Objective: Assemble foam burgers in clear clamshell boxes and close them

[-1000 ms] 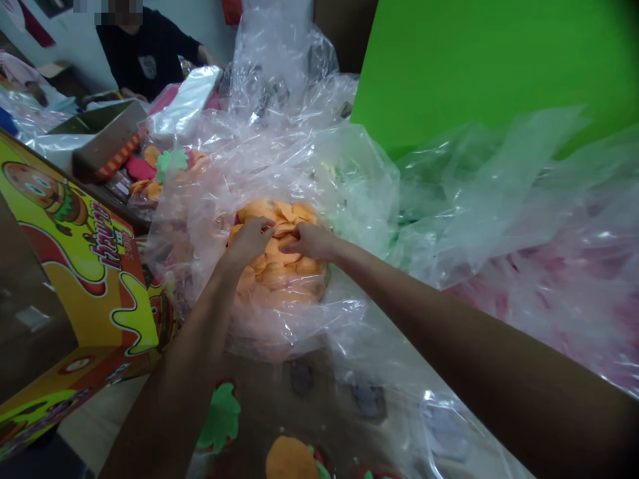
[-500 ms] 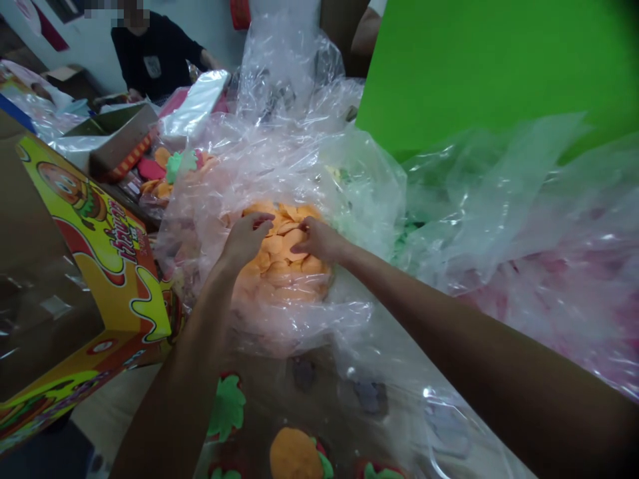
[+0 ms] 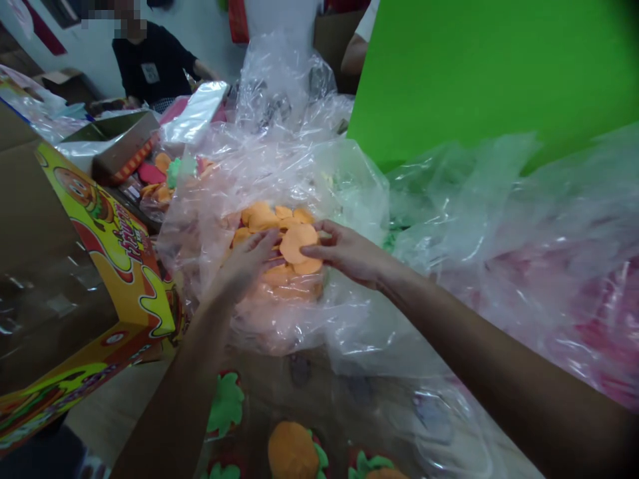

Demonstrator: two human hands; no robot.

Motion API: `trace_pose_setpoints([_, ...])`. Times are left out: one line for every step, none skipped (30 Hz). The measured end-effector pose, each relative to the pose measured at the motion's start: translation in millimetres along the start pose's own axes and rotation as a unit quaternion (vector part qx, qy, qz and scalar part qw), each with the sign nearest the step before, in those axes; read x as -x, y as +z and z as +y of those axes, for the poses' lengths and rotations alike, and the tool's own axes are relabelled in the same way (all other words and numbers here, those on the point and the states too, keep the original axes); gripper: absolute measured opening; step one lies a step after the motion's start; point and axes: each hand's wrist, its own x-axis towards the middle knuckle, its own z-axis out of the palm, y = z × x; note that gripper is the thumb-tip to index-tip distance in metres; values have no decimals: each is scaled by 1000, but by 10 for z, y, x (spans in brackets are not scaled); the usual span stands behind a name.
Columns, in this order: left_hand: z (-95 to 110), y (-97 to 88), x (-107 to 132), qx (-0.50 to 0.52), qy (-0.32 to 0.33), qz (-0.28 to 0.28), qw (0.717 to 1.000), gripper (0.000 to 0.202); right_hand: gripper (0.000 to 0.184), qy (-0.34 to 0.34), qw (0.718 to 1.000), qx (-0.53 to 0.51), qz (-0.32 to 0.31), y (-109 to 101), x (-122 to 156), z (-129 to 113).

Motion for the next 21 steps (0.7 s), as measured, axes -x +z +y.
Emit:
trace_pose_setpoints([-2, 19, 55, -35, 1, -13, 999, 26, 30, -2, 1000, 5, -19, -7, 51, 47])
trace_pose_setpoints([-9, 35, 104, -81, 4, -18, 997, 28, 35, -7, 999, 17, -38, -14, 91, 93])
trace_pose_setpoints([-22, 52, 148, -133, 13, -17, 991, 34, 40, -16, 998, 29, -57, -21, 120, 134])
trace_pose_setpoints([-40, 70, 184, -189, 28, -11, 981, 43, 44, -27, 996, 41, -76, -28, 139, 170])
trace_pose_setpoints([-62, 90, 213, -242, 48, -2, 969, 52, 46, -39, 994, 53, -93, -33, 149, 199])
trace_pose_setpoints([-88, 110, 234, -290, 70, 3, 955, 58, 45, -50, 991, 64, -107, -38, 153, 222])
trace_pose_setpoints([-115, 128, 249, -334, 91, 1, 938, 61, 42, -56, 988, 73, -120, -41, 152, 238])
trace_pose_setpoints([-142, 143, 257, -364, 107, -7, 925, 62, 38, -58, 986, 83, -130, -42, 150, 248])
trace_pose_setpoints([-169, 153, 259, -370, 114, -15, 922, 62, 36, -57, 985, 94, -133, -43, 147, 252])
trace_pose_setpoints([-192, 156, 257, -361, 116, -18, 925, 60, 35, -55, 985, 107, -127, -43, 145, 251])
trace_pose_setpoints([-212, 152, 249, -343, 115, -14, 932, 58, 36, -51, 985, 125, -110, -43, 145, 246])
trace_pose_setpoints([-227, 143, 239, -325, 112, -6, 939, 56, 37, -46, 985, 145, -87, -42, 145, 238])
trace_pose_setpoints([-238, 130, 226, -305, 101, 7, 947, 53, 39, -40, 984, 164, -61, -40, 145, 227])
trace_pose_setpoints([-244, 117, 214, -285, 84, 21, 955, 50, 41, -35, 983, 178, -38, -37, 145, 217])
trace_pose_setpoints([-247, 106, 204, -271, 66, 34, 960, 46, 42, -30, 982, 188, -22, -32, 144, 207])
trace_pose_setpoints([-247, 100, 198, -261, 51, 46, 963, 43, 42, -27, 981, 192, -14, -25, 144, 199])
trace_pose_setpoints([-246, 101, 197, -254, 41, 55, 965, 38, 42, -26, 981, 192, -15, -17, 142, 195])
trace_pose_setpoints([-245, 109, 201, -254, 40, 56, 965, 34, 40, -27, 981, 192, -21, -8, 141, 195])
trace_pose_setpoints([-246, 122, 208, -259, 47, 53, 963, 31, 36, -28, 980, 193, -28, 1, 138, 200])
trace_pose_setpoints([-249, 137, 216, -262, 57, 47, 962, 31, 31, -28, 980, 196, -34, 9, 134, 210])
trace_pose_setpoints([-254, 150, 220, -247, 59, 46, 966, 33, 27, -28, 978, 201, -36, 14, 129, 225])
